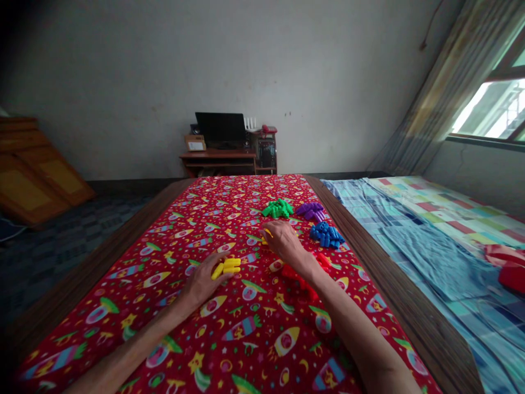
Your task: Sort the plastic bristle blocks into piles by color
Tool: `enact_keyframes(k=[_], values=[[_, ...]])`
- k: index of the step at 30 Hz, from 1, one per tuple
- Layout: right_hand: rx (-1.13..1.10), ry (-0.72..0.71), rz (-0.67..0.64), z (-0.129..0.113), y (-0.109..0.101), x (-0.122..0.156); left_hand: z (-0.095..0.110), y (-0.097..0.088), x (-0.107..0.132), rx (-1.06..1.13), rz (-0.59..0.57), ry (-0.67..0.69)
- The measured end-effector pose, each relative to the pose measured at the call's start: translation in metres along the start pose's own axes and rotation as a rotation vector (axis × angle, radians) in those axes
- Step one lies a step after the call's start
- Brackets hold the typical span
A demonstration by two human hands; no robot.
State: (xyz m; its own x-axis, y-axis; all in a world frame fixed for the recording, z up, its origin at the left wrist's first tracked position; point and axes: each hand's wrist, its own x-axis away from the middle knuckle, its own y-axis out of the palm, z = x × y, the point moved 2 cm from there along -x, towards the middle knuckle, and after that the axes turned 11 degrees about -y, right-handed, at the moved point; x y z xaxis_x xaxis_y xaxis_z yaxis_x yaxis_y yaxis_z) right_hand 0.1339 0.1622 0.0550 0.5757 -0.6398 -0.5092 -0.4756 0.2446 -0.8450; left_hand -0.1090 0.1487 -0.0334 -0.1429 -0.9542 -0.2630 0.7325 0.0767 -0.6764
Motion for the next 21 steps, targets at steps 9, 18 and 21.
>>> enact_keyframes(k=[9, 18, 21], values=[[-0.228, -0.335, -0.169, -0.072, 0.029, 0.000, 0.029, -0.001, 0.008, 0.427, -0.192, -0.220], [0.322, 0.321, -0.074, 0.022, -0.021, 0.010, 0.016, 0.006, 0.011, 0.075, -0.037, -0.058], [0.393, 0.464, -0.173, 0.047, -0.021, 0.018, 0.015, 0.011, 0.014, -0.078, -0.031, 0.079]])
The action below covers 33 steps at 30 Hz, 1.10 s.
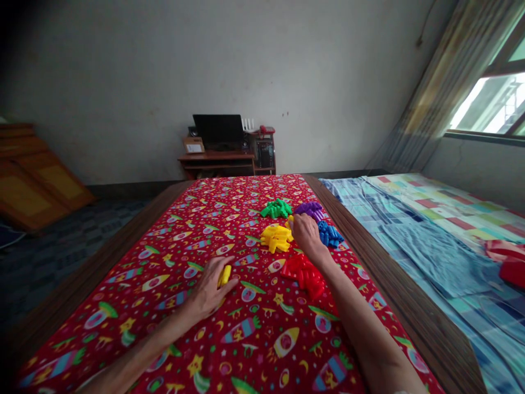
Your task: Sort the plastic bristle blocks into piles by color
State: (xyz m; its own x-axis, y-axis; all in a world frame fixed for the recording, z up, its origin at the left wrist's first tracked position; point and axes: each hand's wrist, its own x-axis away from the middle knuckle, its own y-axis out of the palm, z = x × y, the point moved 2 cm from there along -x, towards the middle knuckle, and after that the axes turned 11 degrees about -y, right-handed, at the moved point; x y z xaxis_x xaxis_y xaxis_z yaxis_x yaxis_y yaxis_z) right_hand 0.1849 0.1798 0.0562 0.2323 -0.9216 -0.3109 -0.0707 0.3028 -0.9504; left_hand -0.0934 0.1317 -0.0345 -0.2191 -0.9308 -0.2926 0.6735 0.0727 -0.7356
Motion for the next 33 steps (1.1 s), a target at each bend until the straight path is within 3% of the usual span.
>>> enact_keyframes(k=[3, 7, 10, 15, 19, 21, 23, 28, 33], values=[[-0.007, 0.015, -0.107, 0.007, 0.012, -0.003, 0.001, 0.000, 0.003, -0.075, -0.094, 0.080], [-0.049, -0.077, -0.155, 0.006, 0.018, -0.005, -0.001, -0.005, 0.002, -0.064, -0.165, 0.121], [-0.049, -0.080, -0.162, 0.006, 0.017, -0.005, -0.002, -0.009, -0.002, -0.029, -0.143, 0.100], [0.025, 0.048, -0.120, 0.012, 0.020, -0.004, 0.002, -0.013, -0.015, 0.062, -0.039, 0.067], [0.012, 0.020, -0.185, 0.011, 0.028, -0.003, 0.006, -0.011, -0.054, 0.261, -0.013, -0.065], [0.009, 0.019, -0.213, 0.009, 0.027, -0.004, 0.007, -0.003, -0.084, 0.391, -0.036, -0.202], [0.017, 0.037, -0.235, 0.007, 0.024, -0.006, 0.010, 0.010, -0.114, 0.423, -0.046, -0.248], [0.047, 0.091, -0.272, 0.007, 0.015, -0.006, 0.027, 0.044, -0.168, 0.430, -0.059, -0.232], [0.056, 0.096, -0.268, 0.008, 0.014, -0.006, 0.045, 0.070, -0.189, 0.360, -0.177, -0.157]])
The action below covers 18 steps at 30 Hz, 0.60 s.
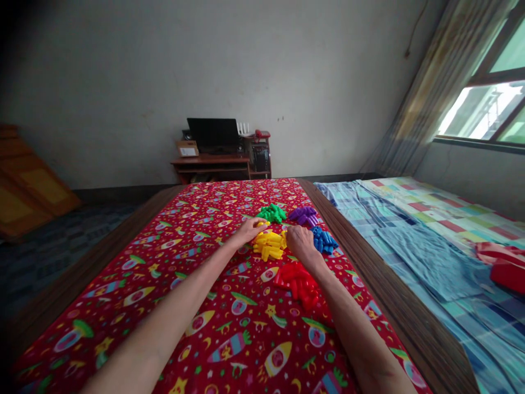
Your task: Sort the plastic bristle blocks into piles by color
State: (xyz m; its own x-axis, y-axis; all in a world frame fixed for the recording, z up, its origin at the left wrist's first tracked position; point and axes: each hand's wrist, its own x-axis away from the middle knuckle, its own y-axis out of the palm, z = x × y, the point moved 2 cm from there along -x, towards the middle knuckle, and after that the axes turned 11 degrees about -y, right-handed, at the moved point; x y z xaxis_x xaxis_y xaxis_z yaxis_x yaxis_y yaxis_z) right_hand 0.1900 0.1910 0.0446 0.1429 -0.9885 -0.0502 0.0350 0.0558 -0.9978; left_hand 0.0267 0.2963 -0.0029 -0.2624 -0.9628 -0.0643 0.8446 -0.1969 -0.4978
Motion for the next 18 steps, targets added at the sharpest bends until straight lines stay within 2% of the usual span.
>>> enact_keyframes(k=[4, 11, 14, 18], values=[[-0.010, -0.001, 0.009, 0.002, 0.000, -0.001, 0.000, 0.010, -0.006, -0.075, -0.077, 0.032], [-0.012, -0.004, 0.024, 0.003, -0.003, 0.002, -0.001, 0.008, 0.000, -0.139, -0.058, 0.118], [-0.015, 0.008, 0.042, 0.005, -0.013, 0.004, 0.002, -0.005, 0.010, -0.163, 0.005, 0.156], [-0.059, -0.050, 0.174, -0.002, -0.037, 0.015, -0.003, -0.039, 0.039, -0.198, 0.087, 0.201]])
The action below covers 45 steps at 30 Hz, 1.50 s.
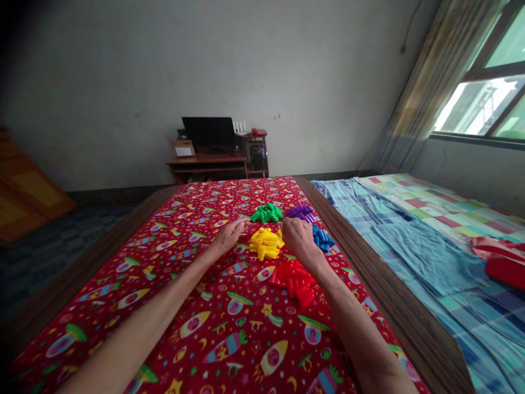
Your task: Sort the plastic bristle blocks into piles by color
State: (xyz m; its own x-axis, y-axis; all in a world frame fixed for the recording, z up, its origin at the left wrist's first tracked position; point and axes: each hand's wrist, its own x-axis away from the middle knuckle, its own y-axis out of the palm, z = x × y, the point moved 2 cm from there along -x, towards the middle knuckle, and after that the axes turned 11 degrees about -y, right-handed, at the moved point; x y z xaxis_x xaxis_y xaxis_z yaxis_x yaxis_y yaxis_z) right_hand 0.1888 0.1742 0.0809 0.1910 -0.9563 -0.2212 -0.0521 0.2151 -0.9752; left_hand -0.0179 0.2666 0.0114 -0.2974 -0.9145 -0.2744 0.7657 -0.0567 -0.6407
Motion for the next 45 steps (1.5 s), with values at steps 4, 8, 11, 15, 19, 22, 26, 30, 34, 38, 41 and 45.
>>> enact_keyframes(k=[4, 8, 11, 15, 19, 22, 26, 30, 34, 38, 41, 45], values=[[-0.232, -0.354, 0.169, -0.051, -0.013, 0.023, -0.028, -0.046, 0.049, -0.071, 0.064, -0.002], [-0.402, -0.729, 0.046, -0.121, 0.019, 0.060, -0.069, -0.086, 0.107, -0.276, 0.144, -0.022], [-0.374, -0.885, -0.009, -0.150, 0.053, 0.080, -0.092, -0.105, 0.141, -0.323, 0.182, -0.068], [-0.343, -1.054, 0.023, -0.155, 0.070, 0.088, -0.100, -0.108, 0.161, -0.360, 0.228, -0.015], [-0.316, -1.154, 0.007, -0.155, 0.064, 0.091, -0.098, -0.100, 0.161, -0.440, 0.245, 0.068], [-0.336, -1.083, 0.006, -0.156, 0.066, 0.089, -0.098, -0.096, 0.161, -0.480, 0.256, 0.081], [-0.370, -0.855, 0.017, -0.154, 0.082, 0.076, -0.097, -0.096, 0.161, -0.491, 0.256, 0.093], [-0.399, -0.792, -0.021, -0.150, 0.093, 0.066, -0.095, -0.097, 0.160, -0.504, 0.262, 0.106], [-0.400, -0.799, -0.017, -0.150, 0.092, 0.065, -0.096, -0.098, 0.160, -0.509, 0.266, 0.112], [-0.376, -0.809, 0.008, -0.151, 0.090, 0.065, -0.097, -0.098, 0.160, -0.499, 0.252, 0.088], [-0.368, -0.817, 0.015, -0.150, 0.090, 0.064, -0.098, -0.098, 0.160, -0.486, 0.244, 0.058], [-0.361, -0.831, 0.021, -0.150, 0.091, 0.063, -0.095, -0.098, 0.160, -0.476, 0.233, 0.038]])
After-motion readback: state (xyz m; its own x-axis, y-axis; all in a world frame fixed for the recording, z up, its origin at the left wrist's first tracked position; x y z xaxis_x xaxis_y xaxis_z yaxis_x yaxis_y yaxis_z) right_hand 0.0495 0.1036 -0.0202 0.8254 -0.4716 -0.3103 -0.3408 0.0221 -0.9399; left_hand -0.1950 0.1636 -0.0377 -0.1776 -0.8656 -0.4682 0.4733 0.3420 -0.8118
